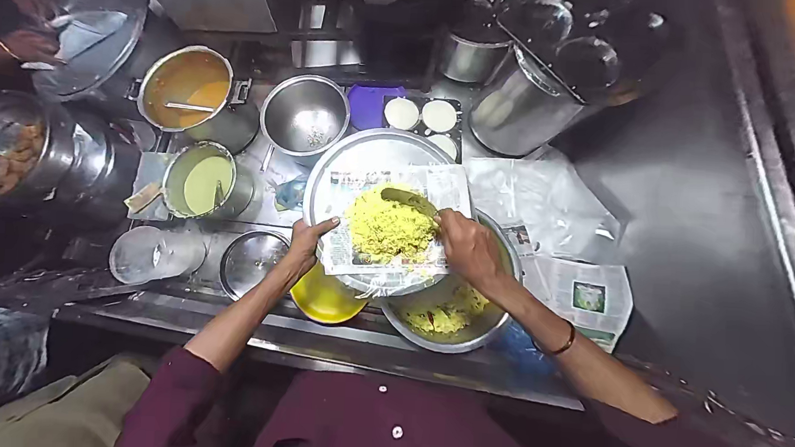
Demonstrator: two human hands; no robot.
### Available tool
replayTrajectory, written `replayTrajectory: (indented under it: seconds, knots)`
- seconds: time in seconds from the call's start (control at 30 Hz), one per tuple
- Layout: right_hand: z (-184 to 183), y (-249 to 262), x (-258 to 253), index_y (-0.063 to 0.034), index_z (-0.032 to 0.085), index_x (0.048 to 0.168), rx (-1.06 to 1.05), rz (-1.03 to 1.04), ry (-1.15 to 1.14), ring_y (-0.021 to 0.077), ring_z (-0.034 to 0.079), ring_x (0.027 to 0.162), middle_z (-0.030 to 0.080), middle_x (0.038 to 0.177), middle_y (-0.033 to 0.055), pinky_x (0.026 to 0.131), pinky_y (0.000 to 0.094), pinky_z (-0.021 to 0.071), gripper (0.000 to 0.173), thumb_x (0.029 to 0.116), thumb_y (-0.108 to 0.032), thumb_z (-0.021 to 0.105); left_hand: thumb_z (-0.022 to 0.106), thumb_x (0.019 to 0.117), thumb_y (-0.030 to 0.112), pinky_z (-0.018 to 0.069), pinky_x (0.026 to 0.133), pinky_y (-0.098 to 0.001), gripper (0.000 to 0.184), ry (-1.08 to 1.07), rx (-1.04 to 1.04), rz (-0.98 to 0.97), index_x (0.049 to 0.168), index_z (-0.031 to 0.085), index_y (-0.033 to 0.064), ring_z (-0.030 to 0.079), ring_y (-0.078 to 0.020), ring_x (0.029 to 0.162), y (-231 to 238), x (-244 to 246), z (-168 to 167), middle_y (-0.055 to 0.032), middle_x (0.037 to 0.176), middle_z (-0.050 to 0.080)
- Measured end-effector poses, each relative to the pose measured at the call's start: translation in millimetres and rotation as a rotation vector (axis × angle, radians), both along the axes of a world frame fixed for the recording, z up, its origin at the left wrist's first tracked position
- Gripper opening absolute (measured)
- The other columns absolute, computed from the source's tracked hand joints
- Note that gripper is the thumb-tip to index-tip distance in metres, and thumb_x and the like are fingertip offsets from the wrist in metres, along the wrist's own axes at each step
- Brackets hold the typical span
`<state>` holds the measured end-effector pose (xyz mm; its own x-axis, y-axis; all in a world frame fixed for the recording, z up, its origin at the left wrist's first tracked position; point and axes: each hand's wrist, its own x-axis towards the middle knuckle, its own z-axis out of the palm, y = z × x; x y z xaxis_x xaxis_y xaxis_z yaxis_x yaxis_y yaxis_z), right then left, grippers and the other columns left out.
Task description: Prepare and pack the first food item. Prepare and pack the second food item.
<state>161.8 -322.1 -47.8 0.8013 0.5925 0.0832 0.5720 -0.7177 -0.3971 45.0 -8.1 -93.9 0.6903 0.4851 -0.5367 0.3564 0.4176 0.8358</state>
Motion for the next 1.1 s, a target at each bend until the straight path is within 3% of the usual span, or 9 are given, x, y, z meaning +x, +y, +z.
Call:
replayTrajectory:
  seconds: [0.2,0.3,0.37,0.47,0.53,0.63,0.8,0.97,1.1]
  knots:
    - [8,-90,27,-0.0046,0.063,0.113,0.395,-0.377,0.453,0.0214,0.055,0.056,0.057,0.071,0.0083,0.052,0.0445,0.0504,0.038,0.1113,-0.034,0.040,0.086,0.0815,0.011,0.0644,0.077,-0.0462,0.050,0.047,0.037,-0.009,0.122,0.061,-0.0022,0.075,-0.0278,0.086,12,-10,7,-0.0172,0.100,0.075]
    - [-20,-145,24,-0.0016,0.065,0.109,0.106,-0.494,0.614,0.0334,0.058,0.062,0.060,0.075,0.0180,0.060,0.0587,0.0501,0.046,0.1110,-0.039,0.039,0.086,0.0799,0.009,0.0641,0.080,-0.0458,0.056,0.058,0.096,-0.012,0.127,0.058,-0.0002,0.075,-0.0260,0.090,24,-18,11,-0.0153,0.104,0.074]
    - [-44,-163,20,-0.0022,0.067,0.114,-0.094,-0.390,0.797,0.0306,0.064,0.072,0.067,0.084,0.0175,0.070,0.0556,0.0532,0.041,0.1108,-0.034,0.042,0.084,0.0809,0.006,0.0644,0.079,-0.0445,0.053,0.068,0.129,-0.017,0.126,0.058,-0.0014,0.075,-0.0251,0.089,30,-21,16,-0.0152,0.104,0.075]
    - [-72,-187,14,-0.0067,0.070,0.122,-0.150,-0.224,0.532,0.0361,0.070,0.104,0.072,0.110,0.0179,0.093,0.0625,0.0531,0.034,0.1081,-0.030,0.051,0.084,0.0802,0.003,0.0648,0.078,-0.0445,0.051,0.062,0.132,-0.055,0.124,0.059,-0.0027,0.075,-0.0257,0.087,33,-25,14,-0.0160,0.101,0.075]
    - [-92,-206,19,-0.0052,0.066,0.125,-0.152,-0.252,0.379,0.0455,0.061,0.114,0.065,0.120,0.0229,0.096,0.0680,0.0478,0.037,0.1063,-0.034,0.053,0.084,0.0794,0.002,0.0649,0.078,-0.0449,0.050,0.077,0.119,-0.101,0.122,0.059,-0.0041,0.076,-0.0266,0.086,25,-23,9,-0.0171,0.100,0.075]
    - [-107,-221,22,-0.0066,0.056,0.141,-0.018,-0.346,0.781,0.0381,0.063,0.120,0.063,0.131,0.0225,0.101,0.0619,0.0495,0.054,0.1098,-0.048,0.039,0.083,0.0813,0.002,0.0643,0.080,-0.0455,0.045,0.111,0.083,-0.205,0.120,0.061,-0.0059,0.075,-0.0272,0.087,-5,-15,-4,-0.0181,0.099,0.075]
    - [-99,-216,22,-0.0167,0.046,0.152,0.306,-0.547,1.124,0.0340,0.064,0.116,0.060,0.137,0.0197,0.091,0.0549,0.0546,0.063,0.1074,-0.059,0.033,0.085,0.0806,0.006,0.0632,0.086,-0.0485,0.048,0.056,0.004,-0.413,0.120,0.061,-0.0071,0.075,-0.0299,0.094,-69,1,-56,-0.0193,0.103,0.075]
    - [-101,-228,22,-0.0103,0.049,0.151,0.287,-0.455,1.045,0.0349,0.058,0.131,0.056,0.147,0.0197,0.104,0.0599,0.0491,0.053,0.1113,-0.043,0.038,0.089,0.0790,0.011,0.0650,0.079,-0.0469,0.054,0.090,0.021,-0.479,0.121,0.059,-0.0055,0.076,-0.0292,0.088,-115,8,-80,-0.0185,0.100,0.075]
    - [-110,-235,19,-0.0109,0.048,0.150,0.149,-0.366,0.905,0.0394,0.066,0.116,0.063,0.132,0.0247,0.098,0.0616,0.0521,0.057,0.1023,-0.038,0.063,0.091,0.0770,0.016,0.0649,0.075,-0.0431,0.073,0.119,0.180,-0.439,0.134,0.049,-0.0003,0.074,-0.0255,0.087,-122,12,-75,-0.0172,0.105,0.072]
